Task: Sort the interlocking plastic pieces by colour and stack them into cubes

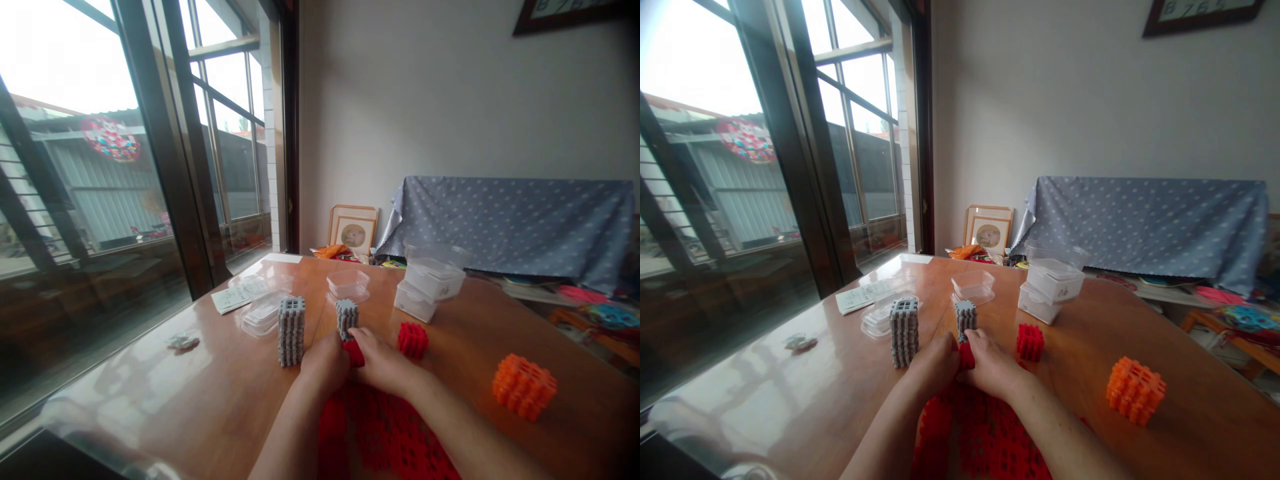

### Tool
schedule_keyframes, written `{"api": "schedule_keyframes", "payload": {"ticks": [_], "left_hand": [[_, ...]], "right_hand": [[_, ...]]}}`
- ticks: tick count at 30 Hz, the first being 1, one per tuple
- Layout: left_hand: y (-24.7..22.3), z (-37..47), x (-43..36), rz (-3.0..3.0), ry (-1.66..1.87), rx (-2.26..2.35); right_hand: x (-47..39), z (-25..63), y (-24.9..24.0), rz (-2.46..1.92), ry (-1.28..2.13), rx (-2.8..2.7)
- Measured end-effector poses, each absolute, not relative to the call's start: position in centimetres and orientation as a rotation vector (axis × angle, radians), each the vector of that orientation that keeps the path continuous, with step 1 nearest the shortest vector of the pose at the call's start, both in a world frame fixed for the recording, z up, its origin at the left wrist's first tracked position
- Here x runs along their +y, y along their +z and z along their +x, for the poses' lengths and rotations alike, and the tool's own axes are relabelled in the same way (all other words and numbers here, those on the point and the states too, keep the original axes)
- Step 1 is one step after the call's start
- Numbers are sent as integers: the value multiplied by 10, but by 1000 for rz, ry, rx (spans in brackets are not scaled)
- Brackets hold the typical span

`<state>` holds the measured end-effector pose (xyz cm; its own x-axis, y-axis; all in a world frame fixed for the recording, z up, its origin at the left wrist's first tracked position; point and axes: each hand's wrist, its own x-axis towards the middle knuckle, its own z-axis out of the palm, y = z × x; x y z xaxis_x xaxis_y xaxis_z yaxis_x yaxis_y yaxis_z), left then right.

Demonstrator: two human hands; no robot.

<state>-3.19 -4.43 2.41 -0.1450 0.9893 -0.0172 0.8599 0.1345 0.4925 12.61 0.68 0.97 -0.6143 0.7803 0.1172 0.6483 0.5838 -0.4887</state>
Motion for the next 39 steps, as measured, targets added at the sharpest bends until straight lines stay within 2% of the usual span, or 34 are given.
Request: {"api": "schedule_keyframes", "payload": {"ticks": [12, 21, 39], "left_hand": [[28, -32, -46, 1816, 601, 2008], [19, -36, -40, 1786, 729, 1966], [12, -38, -36, 1789, 759, 1943]], "right_hand": [[-6, 155, 32, -1239, 674, -2467], [-5, 152, 20, -1272, 663, -2442], [-4, 144, 19, -1321, 643, -2438]]}}
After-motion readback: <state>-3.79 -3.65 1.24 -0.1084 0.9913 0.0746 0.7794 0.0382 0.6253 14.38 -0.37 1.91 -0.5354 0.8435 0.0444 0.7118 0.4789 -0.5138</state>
